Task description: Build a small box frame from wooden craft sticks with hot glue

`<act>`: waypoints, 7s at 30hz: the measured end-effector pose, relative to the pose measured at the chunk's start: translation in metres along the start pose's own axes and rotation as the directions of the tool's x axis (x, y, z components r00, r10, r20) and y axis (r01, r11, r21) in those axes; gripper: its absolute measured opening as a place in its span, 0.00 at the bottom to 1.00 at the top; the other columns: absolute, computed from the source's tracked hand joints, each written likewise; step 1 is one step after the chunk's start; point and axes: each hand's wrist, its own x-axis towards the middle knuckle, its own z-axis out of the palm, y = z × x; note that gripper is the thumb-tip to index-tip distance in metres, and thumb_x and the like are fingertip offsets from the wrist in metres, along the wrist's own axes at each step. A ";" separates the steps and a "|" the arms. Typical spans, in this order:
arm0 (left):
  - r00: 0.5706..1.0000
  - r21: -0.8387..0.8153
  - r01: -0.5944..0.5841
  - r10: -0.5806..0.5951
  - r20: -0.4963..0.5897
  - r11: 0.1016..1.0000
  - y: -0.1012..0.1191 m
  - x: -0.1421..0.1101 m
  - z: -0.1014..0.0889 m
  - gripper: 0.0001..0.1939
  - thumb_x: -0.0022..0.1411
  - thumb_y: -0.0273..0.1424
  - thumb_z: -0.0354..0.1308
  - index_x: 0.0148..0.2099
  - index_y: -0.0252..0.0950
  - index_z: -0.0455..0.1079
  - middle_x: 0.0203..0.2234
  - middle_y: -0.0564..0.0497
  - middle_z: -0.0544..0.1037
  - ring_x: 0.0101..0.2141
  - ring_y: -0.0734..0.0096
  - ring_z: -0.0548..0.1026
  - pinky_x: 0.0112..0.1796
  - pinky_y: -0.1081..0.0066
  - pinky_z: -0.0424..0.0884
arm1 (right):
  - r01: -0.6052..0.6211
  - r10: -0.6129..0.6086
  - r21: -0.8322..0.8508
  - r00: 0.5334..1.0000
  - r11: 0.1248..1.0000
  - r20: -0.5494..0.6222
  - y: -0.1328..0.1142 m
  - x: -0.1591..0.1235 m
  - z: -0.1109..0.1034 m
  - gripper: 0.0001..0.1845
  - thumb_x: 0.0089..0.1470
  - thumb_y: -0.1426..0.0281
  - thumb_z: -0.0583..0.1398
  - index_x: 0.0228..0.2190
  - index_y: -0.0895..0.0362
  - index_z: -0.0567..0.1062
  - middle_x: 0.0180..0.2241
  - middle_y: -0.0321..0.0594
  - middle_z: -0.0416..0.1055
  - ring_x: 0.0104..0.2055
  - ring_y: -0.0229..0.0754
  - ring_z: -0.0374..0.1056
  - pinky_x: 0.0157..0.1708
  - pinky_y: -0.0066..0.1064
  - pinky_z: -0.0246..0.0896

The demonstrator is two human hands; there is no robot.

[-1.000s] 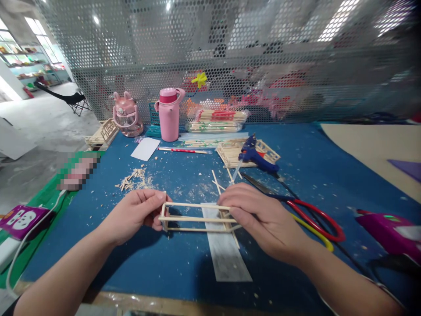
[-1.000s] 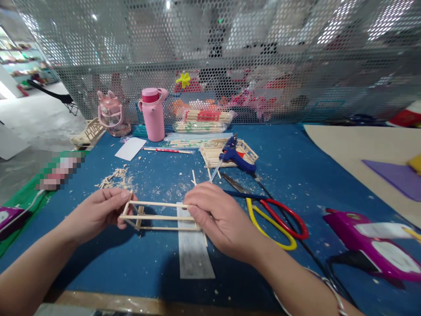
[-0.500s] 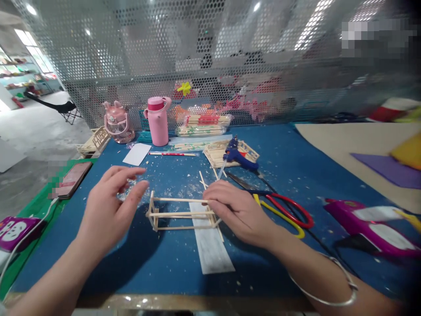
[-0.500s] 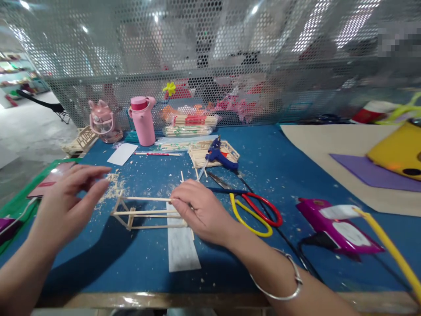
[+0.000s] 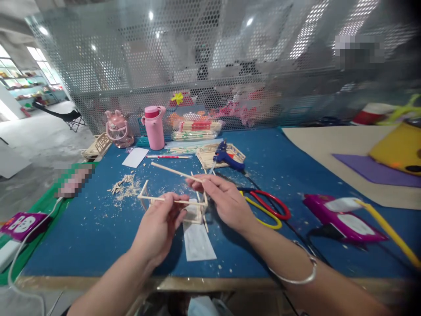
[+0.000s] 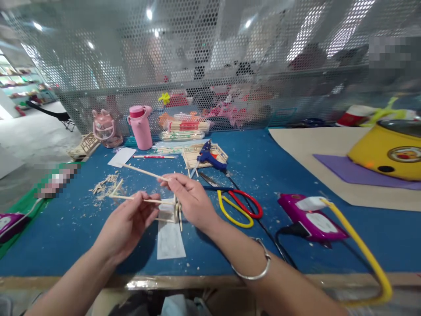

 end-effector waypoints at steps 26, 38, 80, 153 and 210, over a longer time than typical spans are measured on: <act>0.801 0.826 -0.542 -0.393 0.452 -0.156 0.105 0.057 0.014 0.18 0.59 0.42 0.49 0.37 0.39 0.76 0.24 0.55 0.75 0.24 0.74 0.65 0.28 0.75 0.60 | 0.016 -0.020 -0.031 0.993 0.999 -0.115 0.017 0.012 -0.024 0.18 0.53 0.54 0.57 0.28 0.56 0.75 0.28 0.38 0.72 0.30 0.36 0.66 0.32 0.27 0.61; 0.796 0.814 -0.558 -0.382 0.470 -0.160 0.103 0.065 0.020 0.19 0.62 0.40 0.46 0.42 0.38 0.75 0.30 0.52 0.76 0.29 0.73 0.68 0.31 0.74 0.61 | -0.027 0.026 -0.027 0.998 0.999 -0.057 0.017 0.011 -0.014 0.19 0.54 0.55 0.55 0.34 0.56 0.76 0.30 0.39 0.72 0.28 0.36 0.63 0.28 0.27 0.59; 0.970 0.531 -0.077 -0.058 0.234 0.844 0.068 0.025 -0.080 0.25 0.54 0.39 0.61 0.51 0.33 0.62 0.20 0.56 0.73 0.16 0.81 0.68 0.19 0.78 0.63 | 0.295 -0.183 -0.596 0.953 0.747 0.242 -0.006 0.004 -0.008 0.09 0.55 0.69 0.54 0.26 0.53 0.74 0.33 0.42 0.74 0.41 0.44 0.70 0.38 0.33 0.65; 0.829 0.666 -0.478 0.545 0.126 0.573 0.064 0.017 -0.078 0.19 0.63 0.40 0.48 0.51 0.35 0.64 0.23 0.54 0.71 0.24 0.74 0.69 0.26 0.74 0.66 | 0.434 -0.333 -0.693 0.899 0.576 0.286 -0.007 -0.002 -0.024 0.09 0.54 0.74 0.55 0.26 0.56 0.74 0.40 0.45 0.75 0.45 0.43 0.71 0.42 0.33 0.66; 0.897 0.391 -0.376 0.436 -0.074 0.840 -0.003 -0.007 -0.077 0.22 0.42 0.41 0.68 0.37 0.31 0.73 0.25 0.49 0.80 0.27 0.70 0.78 0.33 0.70 0.75 | 0.433 -0.415 -0.627 0.890 0.647 0.186 0.017 -0.023 -0.012 0.06 0.53 0.73 0.57 0.26 0.56 0.73 0.42 0.45 0.73 0.46 0.43 0.69 0.45 0.37 0.63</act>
